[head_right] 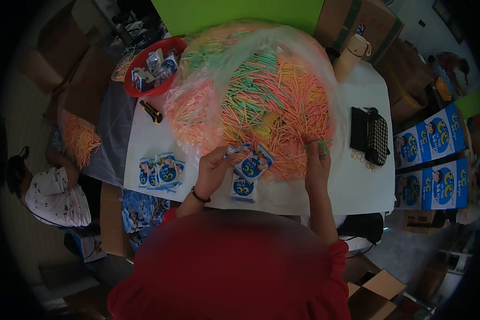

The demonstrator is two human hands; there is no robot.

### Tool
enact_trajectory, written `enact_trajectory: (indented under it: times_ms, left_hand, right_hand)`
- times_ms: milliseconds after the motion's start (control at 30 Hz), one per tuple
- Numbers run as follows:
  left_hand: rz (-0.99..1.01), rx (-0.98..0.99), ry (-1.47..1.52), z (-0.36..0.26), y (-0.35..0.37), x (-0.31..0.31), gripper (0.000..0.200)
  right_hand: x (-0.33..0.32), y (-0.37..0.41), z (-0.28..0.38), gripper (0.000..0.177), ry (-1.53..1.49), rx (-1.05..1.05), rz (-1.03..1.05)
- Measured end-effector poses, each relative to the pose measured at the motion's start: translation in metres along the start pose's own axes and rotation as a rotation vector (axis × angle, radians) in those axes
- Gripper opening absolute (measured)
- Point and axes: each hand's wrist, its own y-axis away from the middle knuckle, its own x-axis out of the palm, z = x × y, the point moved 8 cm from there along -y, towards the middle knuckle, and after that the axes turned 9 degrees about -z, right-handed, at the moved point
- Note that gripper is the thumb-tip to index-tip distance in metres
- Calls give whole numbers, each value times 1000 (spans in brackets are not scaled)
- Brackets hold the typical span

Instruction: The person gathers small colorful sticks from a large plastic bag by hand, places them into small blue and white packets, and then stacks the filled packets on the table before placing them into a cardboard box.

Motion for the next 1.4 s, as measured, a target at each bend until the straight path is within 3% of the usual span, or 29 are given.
enact_trajectory:
  times_ms: [67, 200, 300, 367, 500, 633, 700, 833, 900, 967, 1033, 1100, 1133, 1200, 1300, 1400]
  left_hand:
    - [105, -735, 746, 36, 21, 23, 22]
    - [142, -708, 698, 25, 23, 27, 17]
    - [228, -548, 531, 22, 28, 31, 19]
    - [214, -422, 464, 1, 19, 26, 22]
    - [238, -374, 473, -1, 21, 25, 25]
    - [297, -385, 536, -1, 27, 25, 27]
    - [301, -384, 540, 2, 29, 24, 27]
    - [358, -401, 615, -5, 31, 34, 28]
    - [345, -382, 663, -9, 30, 35, 28]
    - [439, -544, 641, 1, 41, 45, 28]
    - [401, -591, 760, 2, 41, 53, 30]
    - [365, -630, 883, 5, 41, 59, 31]
    - [355, -636, 881, 7, 41, 62, 34]
    - [345, -640, 878, 10, 38, 66, 36]
    - [383, -574, 849, 9, 30, 70, 37]
    - [393, -712, 877, 14, 30, 75, 40]
  right_hand:
    - [19, 12, 11, 20, -135, 68, 63]
    - [63, 44, 27, 19, -311, 100, 278]
    - [92, 62, 38, 19, -343, 127, 383]
    - [105, 68, 46, 18, -329, 119, 452]
    - [118, 72, 38, 16, -231, 141, 624]
    - [113, 69, 26, 17, -63, 19, 672]
    - [109, 72, 11, 19, -208, 250, 649]
    - [102, 79, 5, 17, -46, 284, 649]
    - [104, 84, -2, 19, 26, 217, 703]
    - [101, 78, -7, 20, 101, 121, 726]
    - [108, 74, 3, 21, 173, 24, 751]
    - [115, 73, 17, 25, 578, -248, 819]
    - [114, 70, 15, 25, 579, -254, 817]
    - [114, 66, 17, 41, 606, -387, 798]
    - [115, 59, 32, 41, 723, -478, 734]
    - [111, 47, 43, 40, 638, -473, 706]
